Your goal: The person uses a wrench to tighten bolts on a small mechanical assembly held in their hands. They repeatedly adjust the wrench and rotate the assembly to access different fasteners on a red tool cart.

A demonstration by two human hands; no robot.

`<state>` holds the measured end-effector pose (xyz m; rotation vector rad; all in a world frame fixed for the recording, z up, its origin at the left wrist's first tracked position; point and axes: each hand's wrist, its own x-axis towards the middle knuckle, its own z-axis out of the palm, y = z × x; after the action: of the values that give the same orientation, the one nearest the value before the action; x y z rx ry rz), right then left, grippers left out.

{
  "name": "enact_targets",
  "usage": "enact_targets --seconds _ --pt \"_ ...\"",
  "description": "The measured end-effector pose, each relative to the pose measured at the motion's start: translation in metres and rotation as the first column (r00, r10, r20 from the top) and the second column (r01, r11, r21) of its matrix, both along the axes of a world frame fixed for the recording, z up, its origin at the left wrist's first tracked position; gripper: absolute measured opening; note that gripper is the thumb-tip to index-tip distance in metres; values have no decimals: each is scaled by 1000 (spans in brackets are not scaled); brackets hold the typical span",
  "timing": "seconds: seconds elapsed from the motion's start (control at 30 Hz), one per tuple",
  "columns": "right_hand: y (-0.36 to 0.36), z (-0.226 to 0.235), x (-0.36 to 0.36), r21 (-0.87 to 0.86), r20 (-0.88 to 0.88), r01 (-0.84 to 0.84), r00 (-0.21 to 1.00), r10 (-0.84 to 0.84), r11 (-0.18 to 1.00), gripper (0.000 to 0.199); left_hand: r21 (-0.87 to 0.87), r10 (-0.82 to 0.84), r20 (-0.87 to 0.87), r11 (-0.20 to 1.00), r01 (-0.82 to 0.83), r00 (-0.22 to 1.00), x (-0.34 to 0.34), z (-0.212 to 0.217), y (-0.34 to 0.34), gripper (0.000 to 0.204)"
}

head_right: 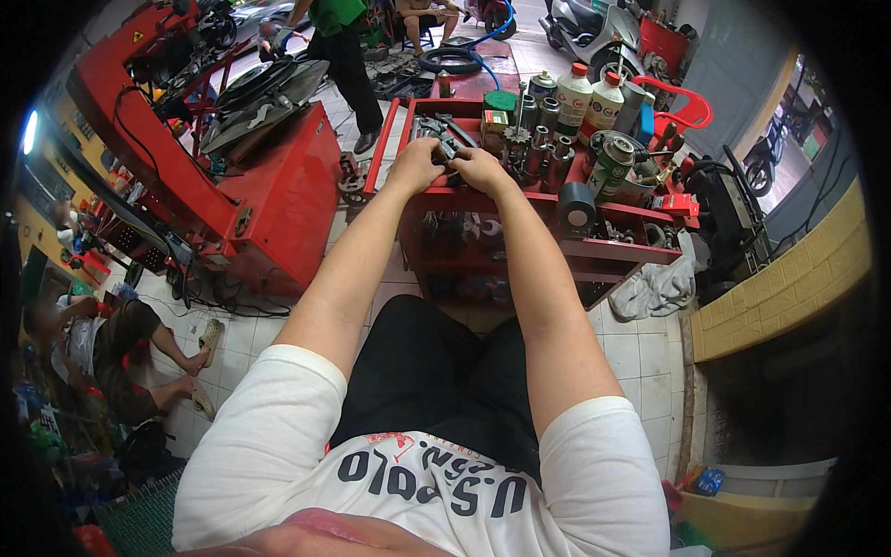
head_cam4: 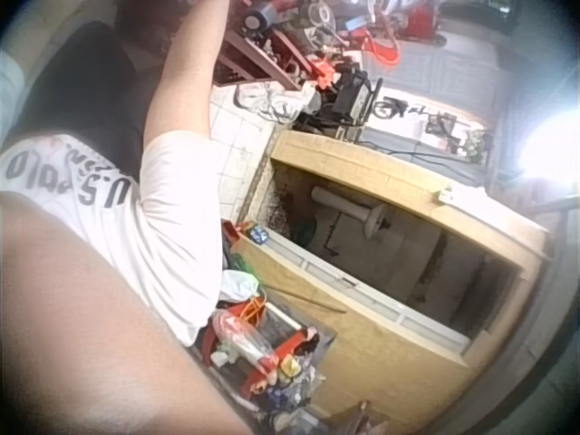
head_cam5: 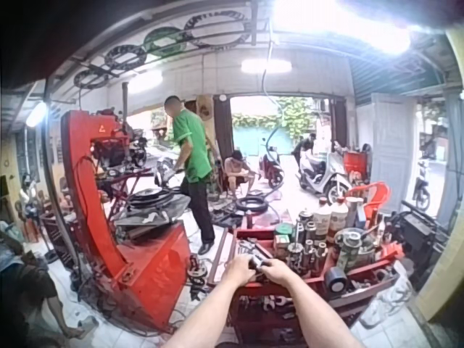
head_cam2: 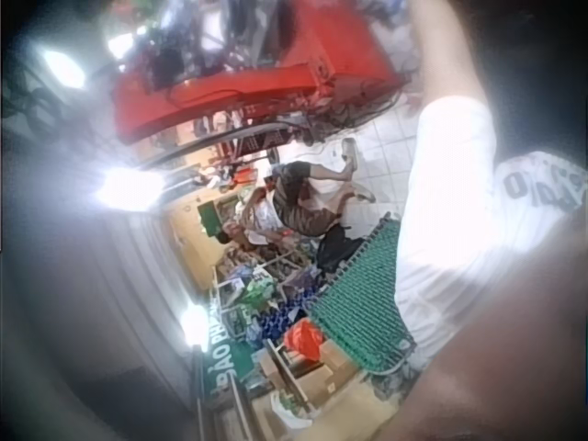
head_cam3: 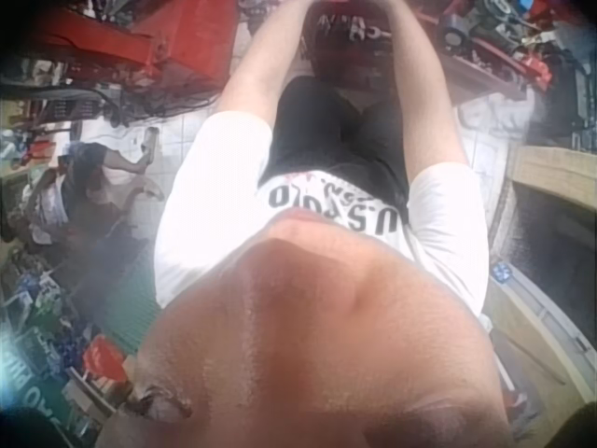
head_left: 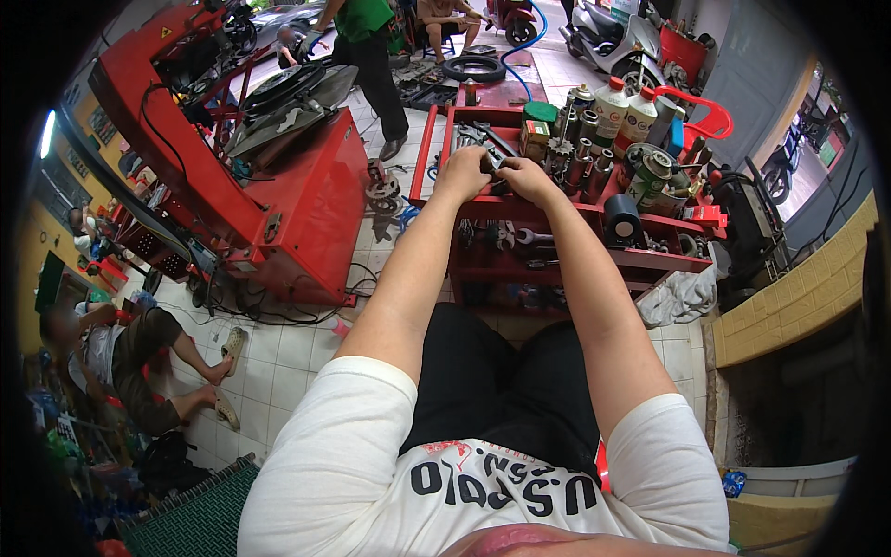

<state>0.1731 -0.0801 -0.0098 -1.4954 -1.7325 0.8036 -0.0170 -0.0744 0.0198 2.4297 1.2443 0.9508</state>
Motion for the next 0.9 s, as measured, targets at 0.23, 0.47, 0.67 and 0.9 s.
enact_targets --seconds 0.23,0.47,0.67,0.9 --pt "1 -2 4 1 -25 -10 1000 10 1000 28 -34 -3 0 999 3 1000 1 4 -3 22" --pt "1 0 3 -49 -94 -23 995 18 999 28 -11 5 9 1000 -5 1000 0 2 -2 20" --pt "-1 1 2 -13 -74 -22 997 21 1000 29 25 -5 23 1000 4 1000 1 0 1 19" --pt "-3 4 2 -58 -81 -18 997 13 998 32 40 -1 31 999 -1 1000 0 2 -1 22"
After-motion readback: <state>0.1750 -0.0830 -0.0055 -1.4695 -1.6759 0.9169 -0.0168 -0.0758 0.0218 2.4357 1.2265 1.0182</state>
